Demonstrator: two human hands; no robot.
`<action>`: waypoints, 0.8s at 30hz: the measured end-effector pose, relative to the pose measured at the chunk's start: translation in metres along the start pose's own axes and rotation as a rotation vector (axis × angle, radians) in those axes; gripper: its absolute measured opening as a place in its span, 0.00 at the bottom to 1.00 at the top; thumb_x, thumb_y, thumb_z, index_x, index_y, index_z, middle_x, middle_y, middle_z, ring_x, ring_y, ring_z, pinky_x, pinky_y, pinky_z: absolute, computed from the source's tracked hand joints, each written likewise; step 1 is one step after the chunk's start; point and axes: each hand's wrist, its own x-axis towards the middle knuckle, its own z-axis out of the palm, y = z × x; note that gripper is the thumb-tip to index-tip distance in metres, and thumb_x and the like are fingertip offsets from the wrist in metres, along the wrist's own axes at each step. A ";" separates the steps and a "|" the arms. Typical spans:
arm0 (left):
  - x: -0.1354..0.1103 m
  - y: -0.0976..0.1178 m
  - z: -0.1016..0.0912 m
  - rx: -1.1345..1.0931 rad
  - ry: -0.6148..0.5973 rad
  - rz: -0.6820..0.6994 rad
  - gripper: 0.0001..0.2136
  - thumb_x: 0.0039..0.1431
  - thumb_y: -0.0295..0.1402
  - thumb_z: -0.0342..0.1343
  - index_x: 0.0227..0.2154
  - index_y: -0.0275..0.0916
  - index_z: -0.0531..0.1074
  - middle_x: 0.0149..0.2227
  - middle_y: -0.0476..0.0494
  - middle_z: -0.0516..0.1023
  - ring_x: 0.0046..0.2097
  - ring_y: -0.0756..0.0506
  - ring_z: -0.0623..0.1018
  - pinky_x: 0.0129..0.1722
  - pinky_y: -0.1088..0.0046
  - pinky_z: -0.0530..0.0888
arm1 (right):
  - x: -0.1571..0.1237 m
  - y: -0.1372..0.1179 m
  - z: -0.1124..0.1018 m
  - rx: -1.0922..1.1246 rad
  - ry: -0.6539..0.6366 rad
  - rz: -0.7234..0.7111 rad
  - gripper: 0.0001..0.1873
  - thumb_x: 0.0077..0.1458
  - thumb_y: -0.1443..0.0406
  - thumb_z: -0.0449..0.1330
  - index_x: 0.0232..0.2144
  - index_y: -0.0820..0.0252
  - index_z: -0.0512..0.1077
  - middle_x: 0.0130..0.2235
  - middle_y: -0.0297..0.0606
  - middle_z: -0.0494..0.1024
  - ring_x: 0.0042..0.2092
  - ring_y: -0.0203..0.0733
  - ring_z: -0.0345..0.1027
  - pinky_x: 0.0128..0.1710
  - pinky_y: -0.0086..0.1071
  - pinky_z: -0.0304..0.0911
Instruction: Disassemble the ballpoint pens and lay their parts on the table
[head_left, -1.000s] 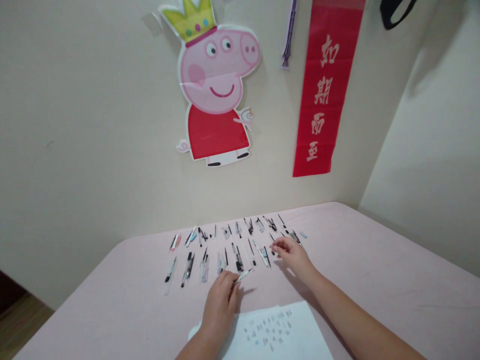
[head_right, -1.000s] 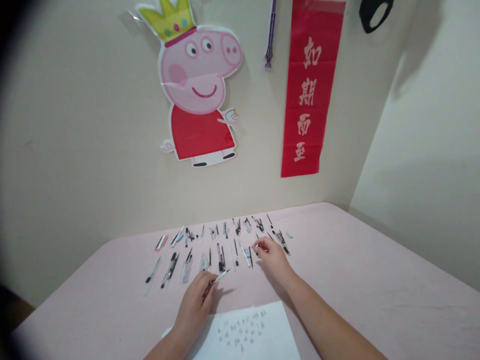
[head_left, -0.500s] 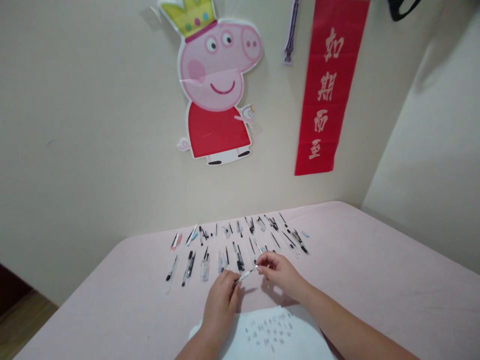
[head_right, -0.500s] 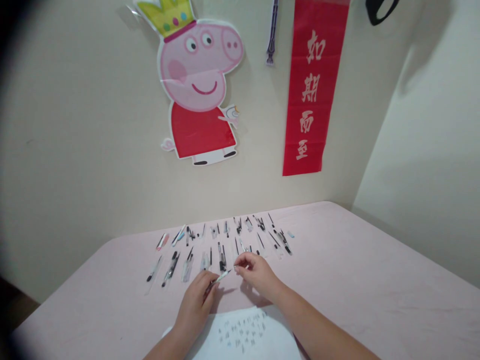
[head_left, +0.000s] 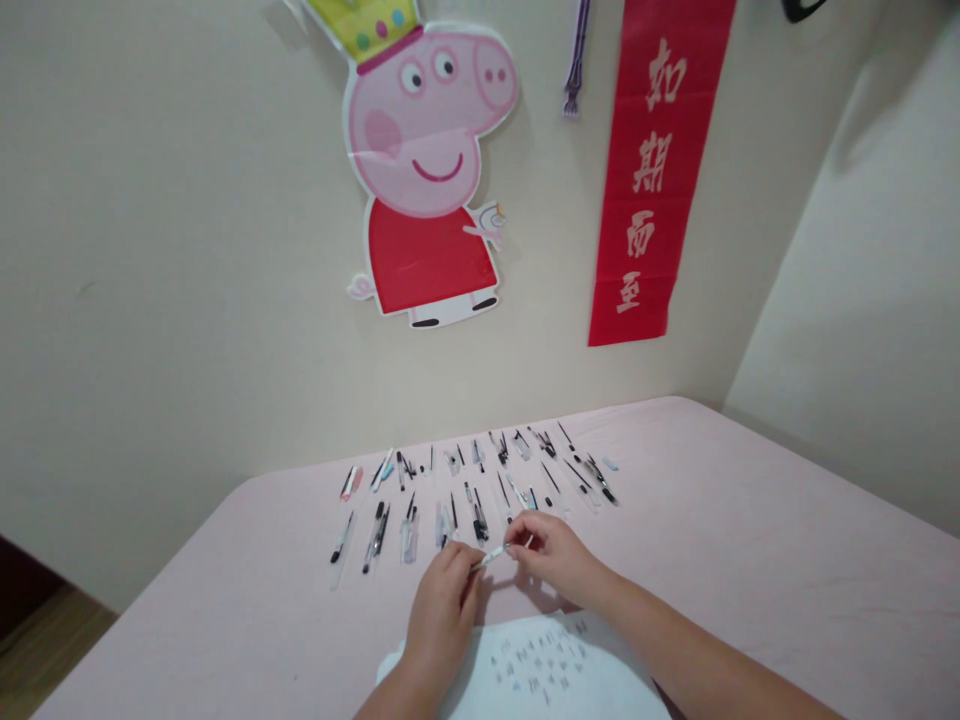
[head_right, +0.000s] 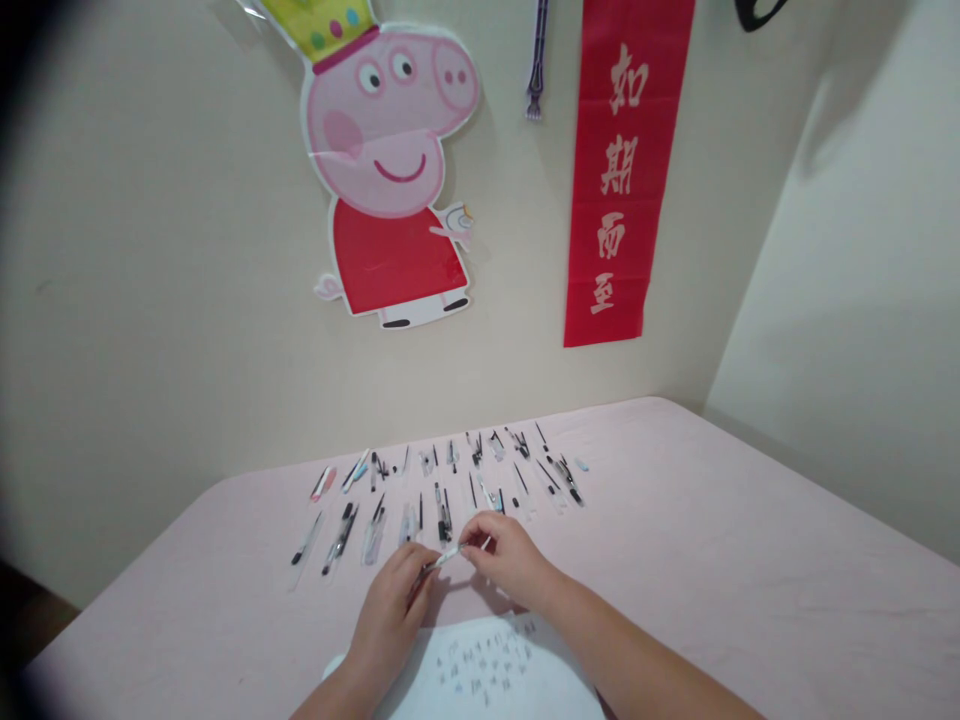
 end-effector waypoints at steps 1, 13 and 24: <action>0.000 0.000 0.000 0.001 -0.001 0.003 0.09 0.59 0.32 0.47 0.34 0.40 0.72 0.34 0.42 0.74 0.38 0.44 0.74 0.38 0.68 0.71 | 0.000 -0.002 0.000 -0.005 -0.003 -0.004 0.01 0.46 0.68 0.59 0.26 0.59 0.72 0.28 0.34 0.71 0.30 0.35 0.65 0.28 0.28 0.62; 0.000 0.000 0.000 0.022 -0.006 0.018 0.09 0.58 0.28 0.47 0.34 0.40 0.73 0.35 0.42 0.74 0.38 0.45 0.74 0.37 0.68 0.72 | -0.001 0.001 -0.002 -0.080 -0.013 -0.018 0.02 0.47 0.69 0.60 0.26 0.60 0.73 0.27 0.34 0.71 0.29 0.35 0.65 0.28 0.27 0.61; -0.001 0.001 0.000 0.079 0.009 0.073 0.09 0.56 0.24 0.47 0.34 0.40 0.72 0.35 0.43 0.75 0.37 0.45 0.74 0.37 0.69 0.71 | -0.003 0.001 -0.002 -0.219 -0.040 -0.107 0.04 0.50 0.68 0.58 0.24 0.60 0.70 0.26 0.33 0.70 0.29 0.36 0.63 0.29 0.28 0.57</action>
